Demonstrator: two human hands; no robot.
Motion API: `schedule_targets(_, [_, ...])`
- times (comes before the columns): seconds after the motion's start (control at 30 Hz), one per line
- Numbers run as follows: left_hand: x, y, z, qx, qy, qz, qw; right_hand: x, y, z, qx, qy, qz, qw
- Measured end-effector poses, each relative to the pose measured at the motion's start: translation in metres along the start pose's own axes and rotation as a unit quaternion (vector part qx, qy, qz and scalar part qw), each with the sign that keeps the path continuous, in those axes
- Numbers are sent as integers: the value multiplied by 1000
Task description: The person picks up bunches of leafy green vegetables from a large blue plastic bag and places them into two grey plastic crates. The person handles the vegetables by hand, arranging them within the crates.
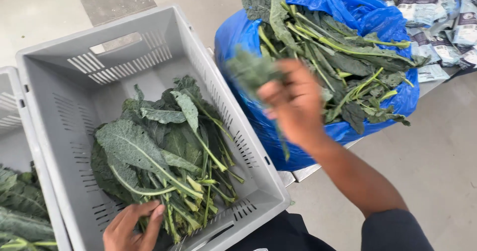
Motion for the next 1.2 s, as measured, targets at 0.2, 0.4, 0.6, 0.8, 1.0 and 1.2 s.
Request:
schedule_targets(0.2, [-21,6,31,81,55,-198,975,-37,-136,-25,258,-226,152,927])
schedule_targets(0.4, [-1,-1,48,25,92,-493,865,-83,-205,-51,381,-238,165,878])
schedule_targets(0.6, [30,-13,35,-7,163,-504,848,-113,-191,-62,391,-355,208,823])
schedule_targets(0.8, [15,-11,43,40,158,-550,819,-106,-189,-58,304,-344,235,856])
schedule_targets(1.0, [12,-11,41,61,128,-548,825,-95,-191,-49,329,-398,284,808])
schedule_targets(1.2, [11,-3,47,36,146,-545,825,-109,-182,-56,392,-355,185,828])
Point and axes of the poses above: each hand's wrist, its own z-axis towards the middle knuckle, its own y-axis out of the back of the hand, x = y × z, the point moved 2 cm from there along z, towards the middle knuckle, and after that the axes turned 13 degrees about x, right-handed, at the moved point
